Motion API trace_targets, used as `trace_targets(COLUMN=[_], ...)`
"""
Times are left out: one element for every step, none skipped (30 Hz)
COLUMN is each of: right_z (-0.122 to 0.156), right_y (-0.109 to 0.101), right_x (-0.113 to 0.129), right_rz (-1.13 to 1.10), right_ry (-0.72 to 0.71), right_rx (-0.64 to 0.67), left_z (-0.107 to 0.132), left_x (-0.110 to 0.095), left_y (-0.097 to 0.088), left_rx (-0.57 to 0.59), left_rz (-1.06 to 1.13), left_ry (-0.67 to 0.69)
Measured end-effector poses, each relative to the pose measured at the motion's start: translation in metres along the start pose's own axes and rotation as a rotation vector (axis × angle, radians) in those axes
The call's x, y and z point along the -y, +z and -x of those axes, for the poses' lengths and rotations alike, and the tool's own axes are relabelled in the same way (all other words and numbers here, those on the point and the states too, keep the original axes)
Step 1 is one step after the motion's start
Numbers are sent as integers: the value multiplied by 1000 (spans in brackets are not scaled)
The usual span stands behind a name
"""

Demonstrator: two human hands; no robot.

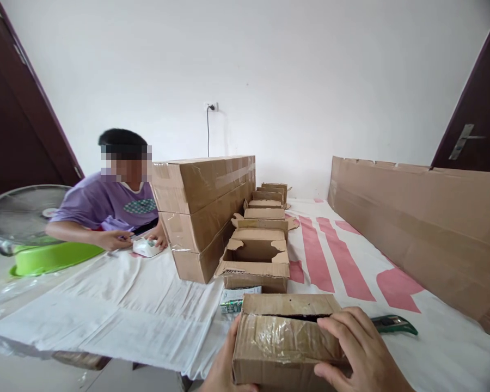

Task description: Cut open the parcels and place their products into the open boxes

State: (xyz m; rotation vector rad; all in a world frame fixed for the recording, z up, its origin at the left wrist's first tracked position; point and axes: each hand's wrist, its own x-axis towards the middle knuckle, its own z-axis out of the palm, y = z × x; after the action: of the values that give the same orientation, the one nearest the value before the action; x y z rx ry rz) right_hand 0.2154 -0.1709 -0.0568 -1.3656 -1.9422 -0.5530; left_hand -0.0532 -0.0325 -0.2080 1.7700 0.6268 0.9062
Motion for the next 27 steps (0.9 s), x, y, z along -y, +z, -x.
trace_targets(right_z=[-1, -3, -5, -7, -11, -16, -22, -28, -35, -42, -50, -57, -64, -70, -75, -78, -80, -81, -81, -80, -79, -79, -78, -79, -80, -81, -84], right_y=[-1, -1, -1, -1, 0, 2, 3, 6, 8, 10, 11, 12, 13, 13, 14, 14, 15, 16, 18, 19, 21, 23, 24, 25, 26, 26, 25], right_x=[1, 2, 3, 5, 6, 9, 12, 15, 19, 23, 27, 30, 34, 36, 38, 39, 39, 39, 37, 36, 34, 32, 31, 31, 31, 31, 32], right_rz=[-18, -28, -29, -26, -25, -32, -46, -62, -79, -92, -101, -107, -116, -129, -144, -162, -185, -213, -247, -285, -322, -355, -383, -404, -419, -429, -434], right_ry=[35, 69, 101, 130, 151, 163, 169, 169, 170, 175, 187, 205, 228, 253, 281, 310, 337, 360, 378, 387, 389, 384, 376, 366, 357, 352, 352], right_rx=[15, 44, 86, 144, 214, 293, 374, 444, 497, 532, 547, 554, 566, 592, 630, 677, 722, 757, 775, 780, 779, 776, 775, 779, 785, 795, 810], left_z=[0, 0, -1, -1, -1, -2, -3, -4, -4, -5, -6, -7, -7, -7, -7, -7, -6, -6, -6, -6, -5, -5, -6, -6, -6, -6, -6], left_x=[-1, -3, -4, -5, -6, -7, -9, -10, -11, -11, -12, -12, -12, -12, -12, -12, -13, -14, -15, -17, -18, -19, -19, -19, -18, -16, -15], left_y=[1, 1, 2, 3, 3, 4, 4, 3, 3, 2, 1, 0, -1, -2, -2, -1, 0, 0, 1, 2, 3, 3, 4, 4, 4, 4, 3], left_rx=[3, 5, 9, 14, 16, 18, 18, 20, 24, 31, 42, 57, 74, 87, 91, 91, 86, 83, 83, 90, 95, 95, 91, 83, 76, 70, 66], left_rz=[9, 18, 26, 34, 45, 60, 79, 101, 122, 141, 159, 174, 187, 196, 203, 209, 215, 221, 228, 235, 242, 248, 253, 256, 255, 250, 241], left_ry=[10, 18, 21, 20, 16, 11, 5, -1, -8, -15, -20, -24, -26, -27, -25, -24, -22, -19, -16, -16, -19, -23, -30, -37, -41, -39, -30])
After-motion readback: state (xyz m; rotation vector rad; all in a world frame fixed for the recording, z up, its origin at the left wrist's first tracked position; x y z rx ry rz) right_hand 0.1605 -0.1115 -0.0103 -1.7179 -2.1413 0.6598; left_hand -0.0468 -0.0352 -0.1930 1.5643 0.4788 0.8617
